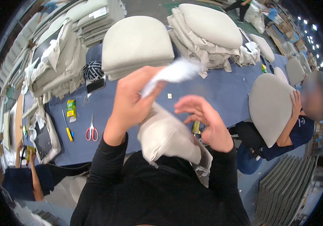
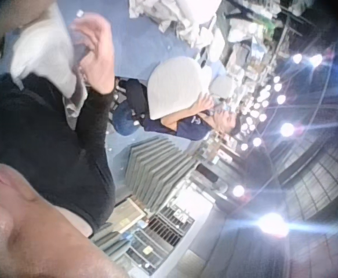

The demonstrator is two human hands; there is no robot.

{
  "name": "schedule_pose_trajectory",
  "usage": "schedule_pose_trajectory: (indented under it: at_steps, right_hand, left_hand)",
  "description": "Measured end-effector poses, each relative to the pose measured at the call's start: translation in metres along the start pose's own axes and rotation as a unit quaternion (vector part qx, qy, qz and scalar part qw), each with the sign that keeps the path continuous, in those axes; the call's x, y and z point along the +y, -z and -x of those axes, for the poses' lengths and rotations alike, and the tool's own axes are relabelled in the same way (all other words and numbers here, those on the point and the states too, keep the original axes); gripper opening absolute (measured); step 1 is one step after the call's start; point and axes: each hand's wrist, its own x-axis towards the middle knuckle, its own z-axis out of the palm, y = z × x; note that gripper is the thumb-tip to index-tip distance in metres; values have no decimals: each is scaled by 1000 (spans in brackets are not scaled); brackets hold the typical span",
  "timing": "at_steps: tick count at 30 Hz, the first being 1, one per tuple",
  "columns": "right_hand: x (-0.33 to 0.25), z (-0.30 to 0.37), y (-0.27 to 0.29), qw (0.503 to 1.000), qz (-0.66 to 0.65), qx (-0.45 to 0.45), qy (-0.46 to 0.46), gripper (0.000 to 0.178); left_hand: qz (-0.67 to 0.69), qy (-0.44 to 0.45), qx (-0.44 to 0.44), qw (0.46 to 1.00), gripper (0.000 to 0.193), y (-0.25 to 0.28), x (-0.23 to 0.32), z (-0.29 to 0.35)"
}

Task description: The person wraps a white fabric cover around a cushion, using a staple gun to secure the fabric to the back. They repeatedly use a screwdriver to tuck and adjust the fabric edges for a tight fit, then staple them down. The process involves trimming excess fabric and ensuring a smooth finish on the cushion.

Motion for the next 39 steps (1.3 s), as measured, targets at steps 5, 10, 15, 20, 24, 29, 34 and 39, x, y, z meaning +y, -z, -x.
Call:
schedule_pose_trajectory:
  at_steps: [5, 10, 15, 20, 24, 29, 34, 39]
  right_hand:
    - [8, -46, -35, 964, -192, 132, 126, 67]
    - [30, -61, 0, 938, -257, 189, 132, 35]
    - [34, -67, -16, 949, 132, 237, 161, 23]
    - [0, -64, -24, 944, 261, 192, 56, 21]
    - [6, -72, -22, 953, 218, 177, 111, 23]
    - [8, -74, -17, 966, 184, 149, 104, 35]
    - [41, -58, 9, 975, -55, 208, 54, 27]
    - [37, -74, 9, 946, -26, 298, 128, 31]
  left_hand:
    - [-121, -87, -148, 978, 59, -21, 0, -17]
    - [-93, -67, -111, 987, 65, -22, 1, -27]
    - [-37, 15, -90, 995, 41, -31, -3, -27]
    - [-71, 0, -96, 993, 17, -31, -24, -26]
    - [11, 103, -6, 995, 11, -33, -23, -27]
    - [57, 122, 102, 986, 11, -40, -33, -20]
    - [194, 282, 196, 919, 14, -22, -62, -28]
    - [168, 196, 37, 966, 10, -54, -35, -43]
